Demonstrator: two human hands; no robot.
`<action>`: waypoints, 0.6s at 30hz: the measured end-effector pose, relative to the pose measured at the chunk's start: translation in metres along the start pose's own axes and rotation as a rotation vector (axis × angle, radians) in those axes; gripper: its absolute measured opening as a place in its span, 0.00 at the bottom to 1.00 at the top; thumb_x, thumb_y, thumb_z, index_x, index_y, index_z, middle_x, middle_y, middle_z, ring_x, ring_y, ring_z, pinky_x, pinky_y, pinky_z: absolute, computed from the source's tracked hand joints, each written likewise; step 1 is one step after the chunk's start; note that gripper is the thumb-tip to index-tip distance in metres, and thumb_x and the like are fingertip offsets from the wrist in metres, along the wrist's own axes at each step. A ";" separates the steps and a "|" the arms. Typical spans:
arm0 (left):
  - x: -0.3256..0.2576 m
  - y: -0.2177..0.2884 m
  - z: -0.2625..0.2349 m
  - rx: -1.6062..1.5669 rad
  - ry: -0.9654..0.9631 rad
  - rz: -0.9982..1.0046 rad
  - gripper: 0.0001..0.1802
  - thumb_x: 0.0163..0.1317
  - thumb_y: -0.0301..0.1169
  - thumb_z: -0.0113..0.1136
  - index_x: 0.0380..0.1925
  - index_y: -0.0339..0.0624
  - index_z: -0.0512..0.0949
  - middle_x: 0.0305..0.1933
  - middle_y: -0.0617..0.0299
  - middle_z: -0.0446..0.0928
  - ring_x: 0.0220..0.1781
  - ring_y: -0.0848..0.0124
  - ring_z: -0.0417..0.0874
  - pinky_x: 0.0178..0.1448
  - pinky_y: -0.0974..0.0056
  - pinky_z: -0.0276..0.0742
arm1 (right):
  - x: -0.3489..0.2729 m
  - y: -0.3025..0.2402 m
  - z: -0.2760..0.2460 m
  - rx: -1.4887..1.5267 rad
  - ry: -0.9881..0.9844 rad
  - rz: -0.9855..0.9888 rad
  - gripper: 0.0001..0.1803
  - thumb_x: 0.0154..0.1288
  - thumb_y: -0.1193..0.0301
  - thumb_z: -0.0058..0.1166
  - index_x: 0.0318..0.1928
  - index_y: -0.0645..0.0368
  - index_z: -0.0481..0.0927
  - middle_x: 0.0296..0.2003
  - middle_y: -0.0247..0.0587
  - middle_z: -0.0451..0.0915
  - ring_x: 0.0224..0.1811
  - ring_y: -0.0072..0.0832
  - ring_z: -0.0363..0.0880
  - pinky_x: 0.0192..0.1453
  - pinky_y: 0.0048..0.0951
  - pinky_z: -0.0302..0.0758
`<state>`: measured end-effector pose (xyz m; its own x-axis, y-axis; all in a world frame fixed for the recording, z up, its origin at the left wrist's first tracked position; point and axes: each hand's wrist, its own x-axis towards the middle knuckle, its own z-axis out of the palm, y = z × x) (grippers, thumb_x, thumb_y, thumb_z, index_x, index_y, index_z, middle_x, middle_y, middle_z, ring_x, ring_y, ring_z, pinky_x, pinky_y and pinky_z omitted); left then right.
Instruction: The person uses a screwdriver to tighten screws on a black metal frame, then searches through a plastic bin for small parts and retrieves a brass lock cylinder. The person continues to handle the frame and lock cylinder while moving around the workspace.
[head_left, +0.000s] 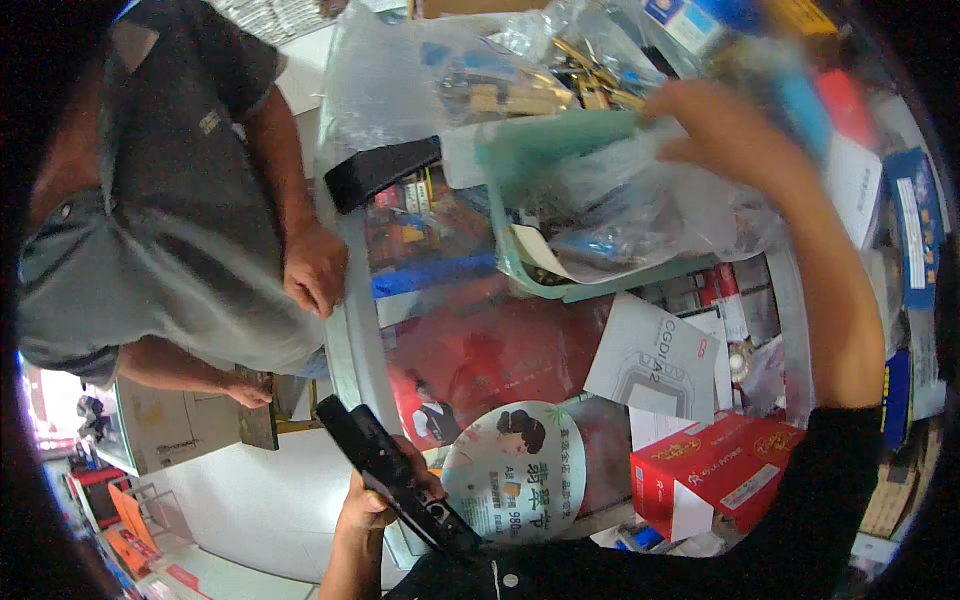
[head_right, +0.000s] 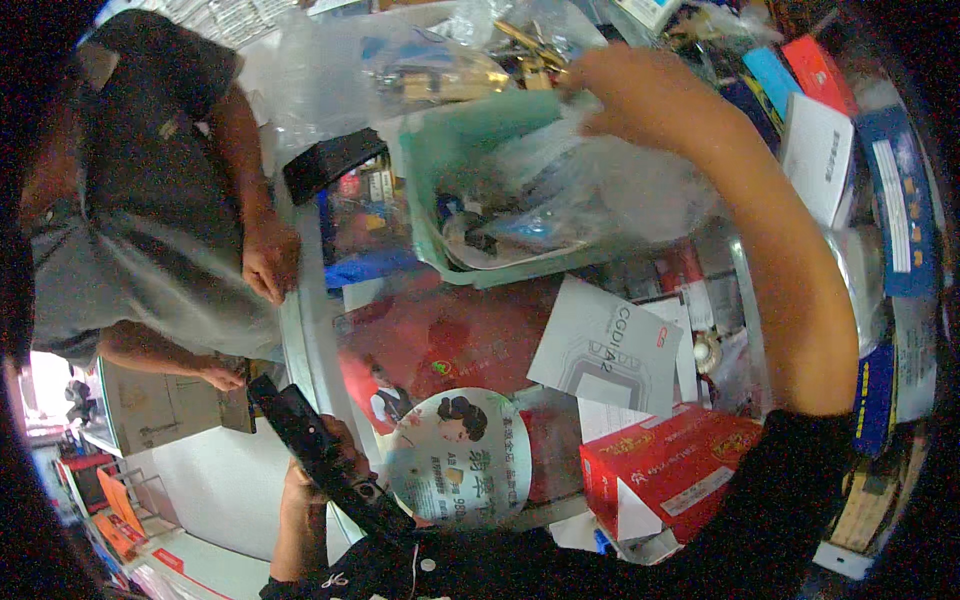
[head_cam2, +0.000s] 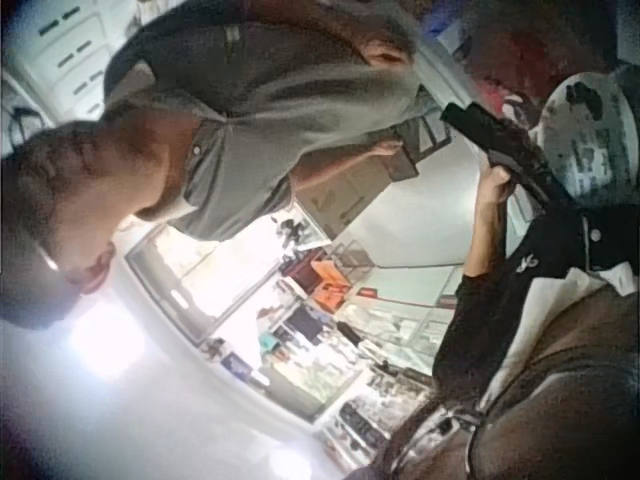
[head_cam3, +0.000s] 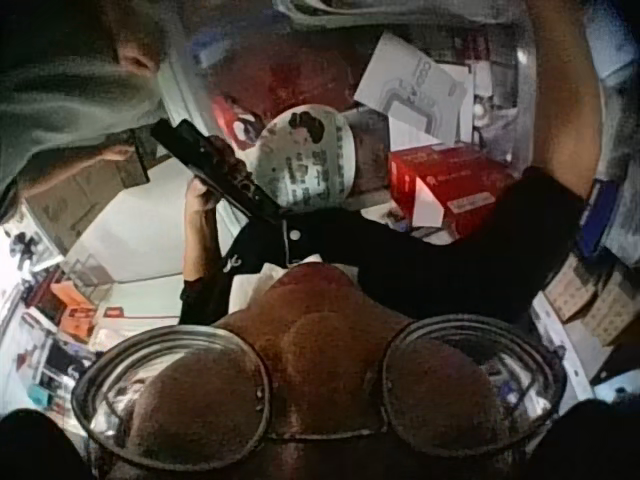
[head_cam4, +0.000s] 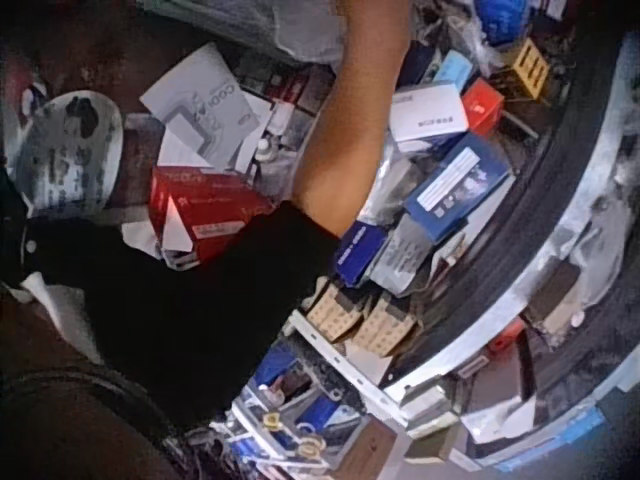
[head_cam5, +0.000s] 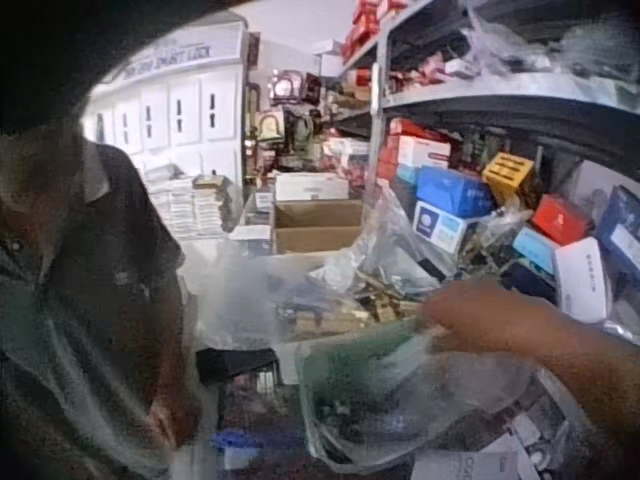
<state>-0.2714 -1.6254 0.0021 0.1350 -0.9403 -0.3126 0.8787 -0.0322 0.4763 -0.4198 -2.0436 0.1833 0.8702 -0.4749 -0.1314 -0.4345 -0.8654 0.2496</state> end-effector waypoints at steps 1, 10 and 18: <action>0.002 0.000 -0.001 0.021 -0.042 0.014 0.37 0.34 0.38 0.73 0.45 0.40 0.66 0.36 0.55 0.73 0.36 0.54 0.78 0.39 0.48 0.75 | 0.022 -0.012 -0.008 0.152 0.099 -0.061 0.27 0.51 0.64 0.55 0.52 0.58 0.70 0.51 0.48 0.70 0.53 0.43 0.68 0.58 0.35 0.63; -0.006 0.003 -0.003 -0.007 -0.063 0.038 0.38 0.32 0.41 0.75 0.42 0.38 0.66 0.34 0.53 0.72 0.35 0.52 0.78 0.40 0.48 0.75 | 0.193 -0.153 0.039 0.073 0.376 0.066 0.39 0.46 0.52 0.59 0.57 0.56 0.63 0.63 0.56 0.51 0.64 0.52 0.52 0.63 0.42 0.57; -0.015 0.008 -0.018 -0.168 -0.071 0.130 0.37 0.34 0.39 0.70 0.46 0.37 0.65 0.33 0.51 0.72 0.36 0.49 0.78 0.43 0.47 0.74 | 0.197 -0.082 0.024 0.726 0.340 -0.112 0.44 0.40 0.49 0.64 0.59 0.48 0.63 0.57 0.55 0.63 0.60 0.48 0.60 0.60 0.45 0.60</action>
<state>-0.2585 -1.6057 -0.0041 0.2250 -0.9544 -0.1961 0.9206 0.1423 0.3636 -0.2189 -2.0700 0.1140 0.8898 -0.4057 0.2089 -0.2815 -0.8482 -0.4487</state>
